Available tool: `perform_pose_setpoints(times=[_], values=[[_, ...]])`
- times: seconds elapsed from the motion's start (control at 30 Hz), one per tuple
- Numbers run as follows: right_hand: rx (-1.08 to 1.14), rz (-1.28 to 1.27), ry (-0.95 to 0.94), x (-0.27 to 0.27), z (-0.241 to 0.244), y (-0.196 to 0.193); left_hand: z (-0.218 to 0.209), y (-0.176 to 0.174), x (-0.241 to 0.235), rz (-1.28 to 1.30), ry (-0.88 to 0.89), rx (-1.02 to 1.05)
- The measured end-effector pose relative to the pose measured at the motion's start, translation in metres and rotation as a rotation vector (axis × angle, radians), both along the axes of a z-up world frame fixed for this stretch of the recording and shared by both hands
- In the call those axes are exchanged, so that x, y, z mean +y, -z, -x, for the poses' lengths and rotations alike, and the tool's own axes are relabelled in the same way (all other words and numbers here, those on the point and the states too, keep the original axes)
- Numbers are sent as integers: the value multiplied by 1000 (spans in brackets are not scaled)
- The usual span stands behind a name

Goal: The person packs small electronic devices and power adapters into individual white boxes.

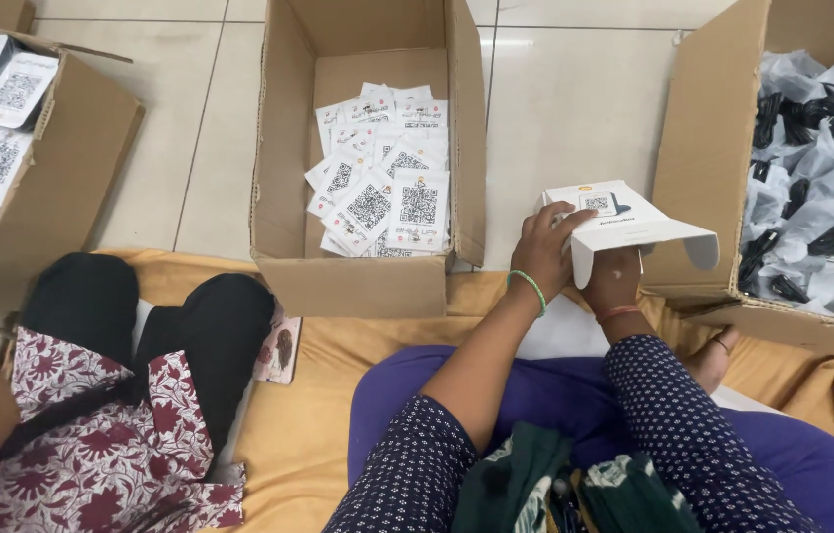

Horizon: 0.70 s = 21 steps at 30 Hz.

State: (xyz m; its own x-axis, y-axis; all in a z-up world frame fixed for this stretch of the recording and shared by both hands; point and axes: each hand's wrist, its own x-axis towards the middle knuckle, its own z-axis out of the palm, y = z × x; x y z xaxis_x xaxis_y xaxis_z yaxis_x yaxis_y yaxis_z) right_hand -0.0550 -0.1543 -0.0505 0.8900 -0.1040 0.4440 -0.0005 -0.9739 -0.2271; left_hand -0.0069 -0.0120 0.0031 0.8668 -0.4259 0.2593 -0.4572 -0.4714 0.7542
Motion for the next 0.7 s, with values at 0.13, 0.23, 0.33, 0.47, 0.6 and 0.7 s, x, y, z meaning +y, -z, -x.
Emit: perform_pose_setpoints(times=[0.13,0.23,0.33,0.47,0.6,0.7], values=[[49,252,-29,4,11,-45,-4,7,1,8,9,17],[-54,199,-145,-3,24,-68,-4,3,4,35,19,53],[123,128,-269,-5,44,-118,-5,1,6,54,36,71],[105,56,-388,-2,77,-160,-6,9,7,26,57,64],[-50,-131,-503,-10,94,-170,-6,4,6,-94,129,145],[-231,-258,-439,-20,87,-167,-2,20,12,-221,214,154]])
